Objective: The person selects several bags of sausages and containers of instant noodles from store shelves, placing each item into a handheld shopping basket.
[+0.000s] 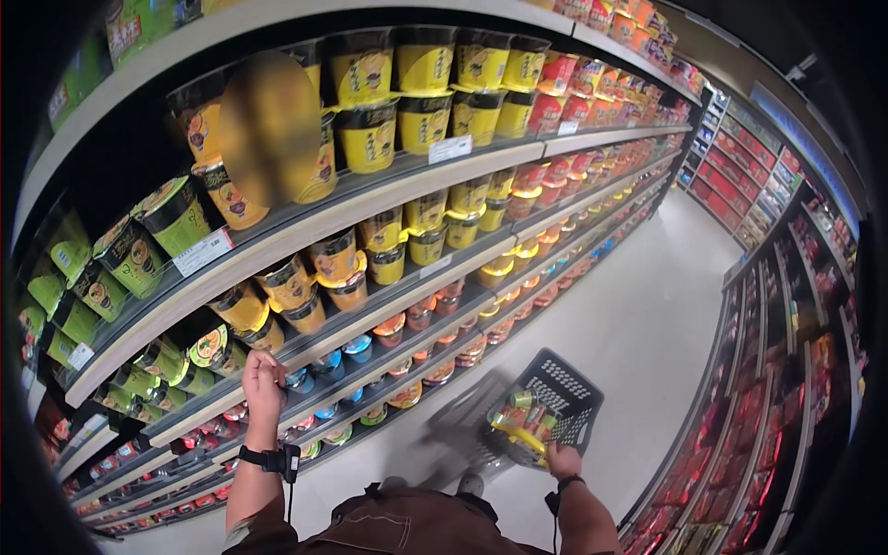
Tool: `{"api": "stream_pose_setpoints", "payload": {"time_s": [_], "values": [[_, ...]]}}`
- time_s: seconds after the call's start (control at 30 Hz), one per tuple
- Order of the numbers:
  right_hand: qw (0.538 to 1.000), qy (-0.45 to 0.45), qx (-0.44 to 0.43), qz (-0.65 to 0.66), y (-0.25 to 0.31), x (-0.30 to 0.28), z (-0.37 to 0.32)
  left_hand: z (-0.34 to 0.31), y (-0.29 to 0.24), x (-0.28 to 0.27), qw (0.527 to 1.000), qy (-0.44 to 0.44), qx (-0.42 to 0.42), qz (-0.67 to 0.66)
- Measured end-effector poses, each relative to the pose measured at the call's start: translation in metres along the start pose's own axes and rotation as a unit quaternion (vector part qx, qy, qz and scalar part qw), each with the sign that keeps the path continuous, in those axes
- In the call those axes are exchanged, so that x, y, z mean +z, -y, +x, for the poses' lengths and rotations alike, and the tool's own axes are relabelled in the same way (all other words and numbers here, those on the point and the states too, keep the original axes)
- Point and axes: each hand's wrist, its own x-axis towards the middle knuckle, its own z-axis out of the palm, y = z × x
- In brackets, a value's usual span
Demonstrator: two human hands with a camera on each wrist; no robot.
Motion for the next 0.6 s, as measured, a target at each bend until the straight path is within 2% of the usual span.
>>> {"api": "stream_pose_setpoints", "payload": {"time_s": [0.07, 0.17, 0.27, 0.37, 0.5, 0.6], "values": [[1.0, 0.021, -0.023, 0.004, -0.008, -0.005, 0.018, -0.007, -0.006, 0.032, 1.0, -0.005, -0.005, 0.013], [0.999, 0.037, -0.031, 0.009, -0.011, -0.016, 0.037, -0.005, -0.011, 0.076, 0.996, 0.073, 0.008, 0.043], [0.997, 0.035, -0.059, 0.021, -0.009, -0.035, 0.045, -0.012, -0.017, 0.118, 0.997, 0.066, -0.013, 0.023], [0.996, 0.068, -0.057, 0.012, -0.013, -0.042, 0.066, -0.026, -0.022, 0.145, 0.991, 0.077, -0.006, 0.113], [0.994, 0.063, -0.091, 0.023, -0.027, -0.035, 0.1, -0.031, -0.031, 0.137, 0.965, 0.089, 0.028, 0.244], [0.993, 0.045, -0.105, 0.029, -0.035, -0.035, 0.118, -0.024, -0.043, 0.106, 0.946, 0.035, 0.026, 0.322]]}}
